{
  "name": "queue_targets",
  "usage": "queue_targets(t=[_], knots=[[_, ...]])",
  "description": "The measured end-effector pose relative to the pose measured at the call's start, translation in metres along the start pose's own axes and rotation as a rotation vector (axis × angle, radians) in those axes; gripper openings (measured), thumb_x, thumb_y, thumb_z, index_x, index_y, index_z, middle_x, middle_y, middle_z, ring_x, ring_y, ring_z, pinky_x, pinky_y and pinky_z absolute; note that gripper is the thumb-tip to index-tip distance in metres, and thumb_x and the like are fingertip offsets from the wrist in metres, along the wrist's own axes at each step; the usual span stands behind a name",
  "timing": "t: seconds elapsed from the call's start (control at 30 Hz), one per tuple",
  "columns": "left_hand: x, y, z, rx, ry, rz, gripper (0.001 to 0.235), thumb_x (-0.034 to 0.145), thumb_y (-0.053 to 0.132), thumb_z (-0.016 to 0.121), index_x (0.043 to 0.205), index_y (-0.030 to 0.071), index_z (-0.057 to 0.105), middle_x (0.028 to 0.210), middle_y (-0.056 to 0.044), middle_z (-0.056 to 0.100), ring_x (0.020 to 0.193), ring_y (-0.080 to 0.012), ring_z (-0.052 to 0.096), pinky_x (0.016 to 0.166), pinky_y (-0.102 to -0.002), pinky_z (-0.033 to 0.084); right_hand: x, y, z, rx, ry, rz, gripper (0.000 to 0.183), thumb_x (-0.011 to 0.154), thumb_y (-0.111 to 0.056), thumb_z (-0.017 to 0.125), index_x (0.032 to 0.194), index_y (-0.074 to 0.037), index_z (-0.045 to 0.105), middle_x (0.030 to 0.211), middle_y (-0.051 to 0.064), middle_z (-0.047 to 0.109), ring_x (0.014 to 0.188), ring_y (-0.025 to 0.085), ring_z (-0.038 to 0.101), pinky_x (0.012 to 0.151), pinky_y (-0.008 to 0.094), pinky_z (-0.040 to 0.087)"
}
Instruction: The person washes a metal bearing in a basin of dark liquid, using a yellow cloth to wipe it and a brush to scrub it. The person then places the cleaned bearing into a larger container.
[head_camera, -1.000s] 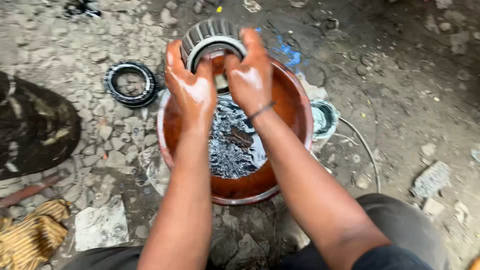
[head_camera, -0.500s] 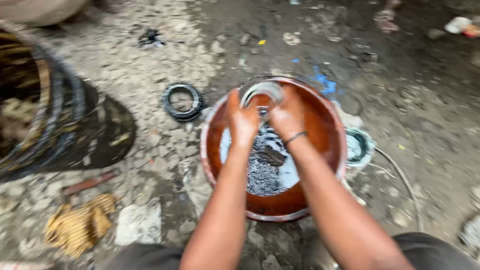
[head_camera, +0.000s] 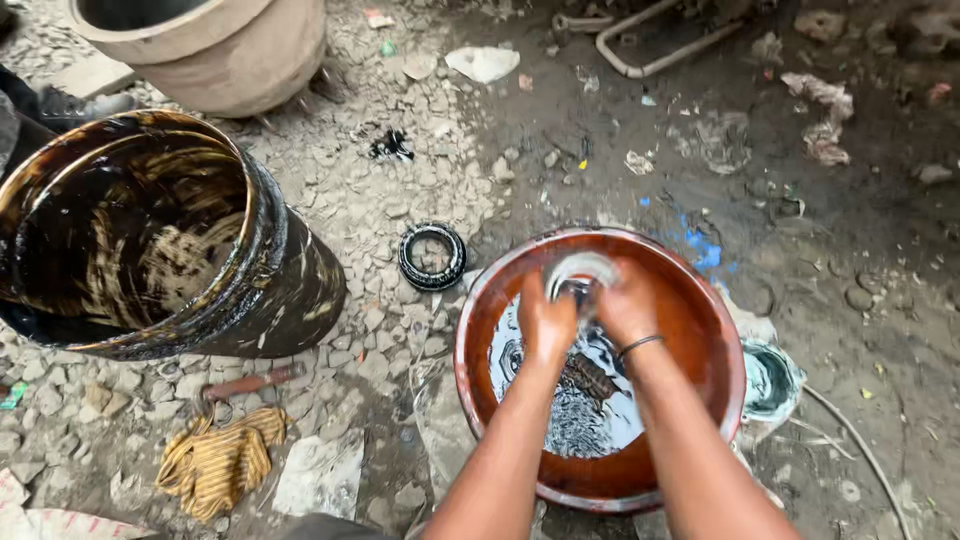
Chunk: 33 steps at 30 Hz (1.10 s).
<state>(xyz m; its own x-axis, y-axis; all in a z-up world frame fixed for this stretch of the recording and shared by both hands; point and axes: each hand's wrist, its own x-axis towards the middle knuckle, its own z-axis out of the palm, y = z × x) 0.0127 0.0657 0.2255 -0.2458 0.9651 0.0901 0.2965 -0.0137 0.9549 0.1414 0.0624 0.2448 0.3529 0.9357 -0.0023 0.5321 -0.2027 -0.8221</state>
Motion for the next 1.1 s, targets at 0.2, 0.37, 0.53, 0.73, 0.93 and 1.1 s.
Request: queue_targets(t=[0.2,0.37,0.53,0.73,0.93,1.1], knots=[[-0.008,0.066,-0.028,-0.32,0.118,0.254,0.045,0.085,0.006,0.056,0.129,-0.002,0.056,0.117,-0.023,0.068,0.11,-0.0364,0.066,0.101,-0.043,0.052,-0.008,0.01,0.022,0.158,0.546,-0.657,0.028,0.098,-0.018,0.064,0.116,0.003,0.065,0.105,0.022,0.069,0.094,0.038,0.067,0.085,0.046,0.055],[0.003,-0.009,-0.047,-0.21,-0.081,-0.483,0.032,0.088,0.014,0.057,0.119,0.003,0.058,0.108,-0.018,0.065,0.101,-0.0325,0.064,0.091,-0.043,0.052,-0.023,0.054,0.064,0.324,-0.375,0.615,0.026,0.089,-0.019,0.07,0.101,0.004,0.071,0.089,0.018,0.069,0.077,0.03,0.064,0.071,0.049,0.053],[0.098,-0.022,-0.066,-0.636,0.043,-0.458,0.022,0.092,0.022,0.058,0.108,0.007,0.06,0.099,-0.013,0.062,0.092,-0.0286,0.061,0.081,-0.043,0.052,0.0,-0.01,0.032,0.928,-0.5,0.224,0.021,0.101,-0.028,0.059,0.108,-0.01,0.067,0.092,0.003,0.067,0.083,0.017,0.063,0.074,0.038,0.053],[0.251,0.061,-0.201,-1.231,0.201,-0.108,0.019,0.096,0.031,0.058,0.095,0.013,0.063,0.088,-0.007,0.058,0.082,-0.0239,0.058,0.07,-0.043,0.052,0.017,-0.029,0.017,0.616,-0.38,0.044,0.02,0.096,-0.026,0.057,0.1,-0.01,0.067,0.084,0.009,0.07,0.072,0.021,0.065,0.062,0.036,0.054],[0.327,0.154,-0.428,-1.105,0.453,-0.009,0.04,0.093,0.032,0.059,0.065,0.004,0.056,0.075,-0.015,0.062,0.075,-0.0373,0.067,0.068,-0.062,0.06,0.001,0.098,0.085,0.017,-0.478,0.117,0.027,0.089,-0.028,0.072,0.088,-0.001,0.071,0.072,0.012,0.07,0.066,0.023,0.064,0.06,0.038,0.053],[0.355,0.16,-0.506,-0.75,0.653,-0.017,0.028,0.09,0.029,0.061,0.072,0.009,0.055,0.081,-0.013,0.063,0.077,-0.0336,0.064,0.064,-0.054,0.045,0.006,0.137,0.094,-0.271,-0.405,0.147,0.036,0.087,-0.039,0.073,0.098,-0.005,0.075,0.084,0.014,0.077,0.078,0.029,0.073,0.079,0.041,0.057]])
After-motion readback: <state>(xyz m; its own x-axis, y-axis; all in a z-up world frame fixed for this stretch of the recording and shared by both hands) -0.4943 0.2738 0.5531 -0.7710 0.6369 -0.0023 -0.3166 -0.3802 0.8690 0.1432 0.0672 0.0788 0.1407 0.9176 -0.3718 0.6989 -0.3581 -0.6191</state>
